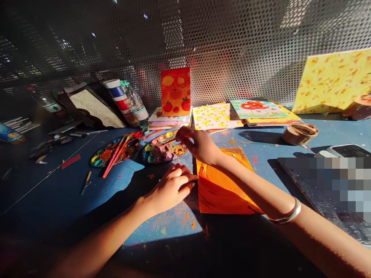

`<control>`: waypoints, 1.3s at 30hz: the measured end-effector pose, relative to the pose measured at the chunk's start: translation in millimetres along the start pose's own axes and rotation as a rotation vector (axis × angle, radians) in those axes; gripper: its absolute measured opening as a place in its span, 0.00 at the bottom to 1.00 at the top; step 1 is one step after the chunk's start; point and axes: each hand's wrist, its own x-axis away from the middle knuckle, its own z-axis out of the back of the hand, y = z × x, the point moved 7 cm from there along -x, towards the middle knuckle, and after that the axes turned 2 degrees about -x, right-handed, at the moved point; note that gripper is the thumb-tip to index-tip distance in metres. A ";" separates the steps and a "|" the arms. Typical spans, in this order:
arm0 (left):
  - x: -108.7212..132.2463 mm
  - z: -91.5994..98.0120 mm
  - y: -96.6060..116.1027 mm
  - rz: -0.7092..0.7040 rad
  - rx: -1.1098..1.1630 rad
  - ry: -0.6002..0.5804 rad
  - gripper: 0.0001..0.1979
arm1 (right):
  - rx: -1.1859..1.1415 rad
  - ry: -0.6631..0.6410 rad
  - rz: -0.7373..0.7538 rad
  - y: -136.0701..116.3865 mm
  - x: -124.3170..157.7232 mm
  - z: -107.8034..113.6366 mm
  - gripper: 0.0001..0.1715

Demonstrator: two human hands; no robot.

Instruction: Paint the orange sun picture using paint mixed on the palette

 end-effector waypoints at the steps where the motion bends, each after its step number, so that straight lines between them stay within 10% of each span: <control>1: -0.1 0.4 0.4 -0.004 0.001 -0.001 0.13 | -0.046 0.046 -0.022 1.6 -0.5 13.4 0.13; 8: -0.8 2.5 1.2 -0.010 0.010 -0.007 0.10 | -0.282 0.344 -0.279 52.2 12.5 95.3 0.20; 21: -1.7 3.3 0.7 -0.021 0.038 0.002 0.12 | -0.286 0.240 -0.372 75.5 19.4 77.1 0.24; 39: -2.4 3.0 -1.1 -0.025 0.079 0.019 0.12 | -0.153 0.475 -0.453 80.4 23.2 97.2 0.19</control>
